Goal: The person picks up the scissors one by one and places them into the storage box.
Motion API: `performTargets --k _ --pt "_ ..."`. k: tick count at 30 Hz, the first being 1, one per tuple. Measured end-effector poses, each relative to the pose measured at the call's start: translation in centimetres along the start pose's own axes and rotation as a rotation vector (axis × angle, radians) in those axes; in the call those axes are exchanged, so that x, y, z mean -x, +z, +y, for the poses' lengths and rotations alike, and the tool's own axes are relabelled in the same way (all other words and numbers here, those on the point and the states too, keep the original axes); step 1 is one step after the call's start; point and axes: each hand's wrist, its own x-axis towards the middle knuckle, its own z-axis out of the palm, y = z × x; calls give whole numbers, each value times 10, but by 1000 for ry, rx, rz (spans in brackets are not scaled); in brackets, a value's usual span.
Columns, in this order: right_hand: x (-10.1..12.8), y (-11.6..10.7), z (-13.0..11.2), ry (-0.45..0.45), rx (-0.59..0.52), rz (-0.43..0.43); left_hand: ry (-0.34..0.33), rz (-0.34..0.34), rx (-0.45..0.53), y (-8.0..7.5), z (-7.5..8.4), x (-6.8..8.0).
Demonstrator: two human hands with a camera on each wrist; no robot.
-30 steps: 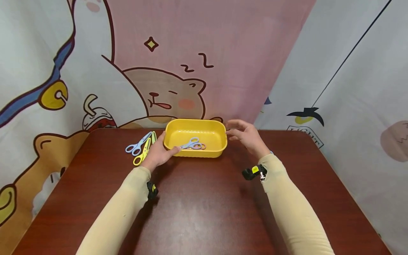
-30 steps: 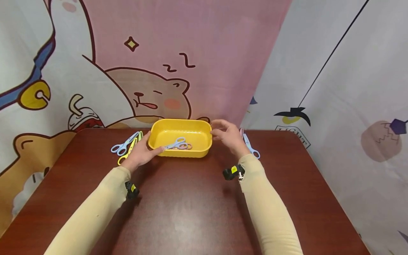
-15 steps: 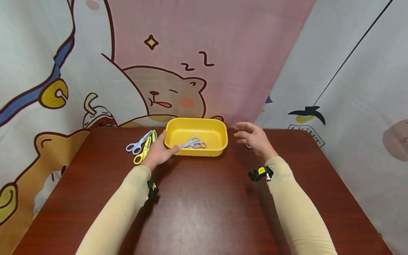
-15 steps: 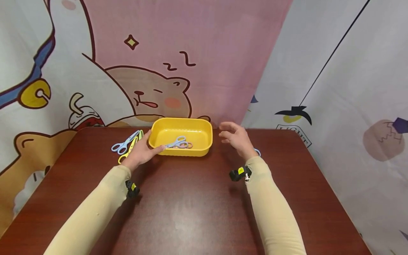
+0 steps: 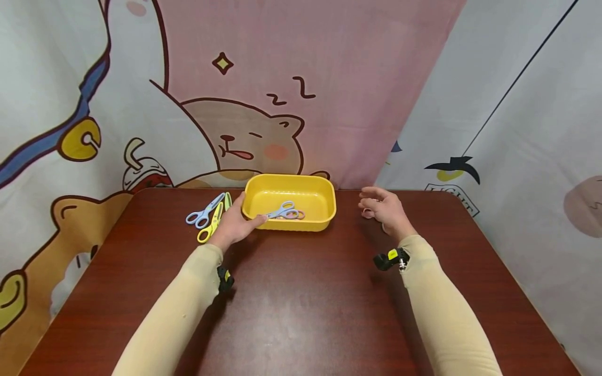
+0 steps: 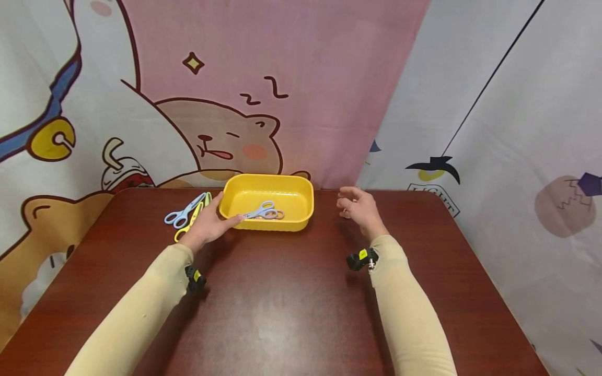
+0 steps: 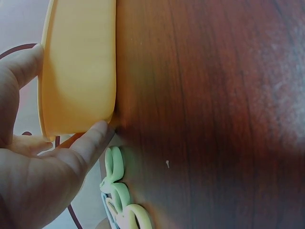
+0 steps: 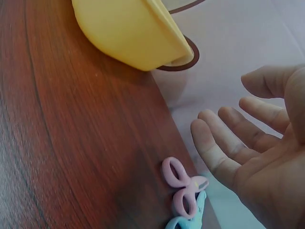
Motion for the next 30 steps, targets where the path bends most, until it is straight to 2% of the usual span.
performTargets --k 10,24,30 --pt "3 -8 5 37 155 112 15 13 -9 0 1 -2" --pt "1 -14 15 56 178 165 14 19 -28 2 2 5" --pt "1 -16 17 94 248 207 7 24 -23 5 6 8"
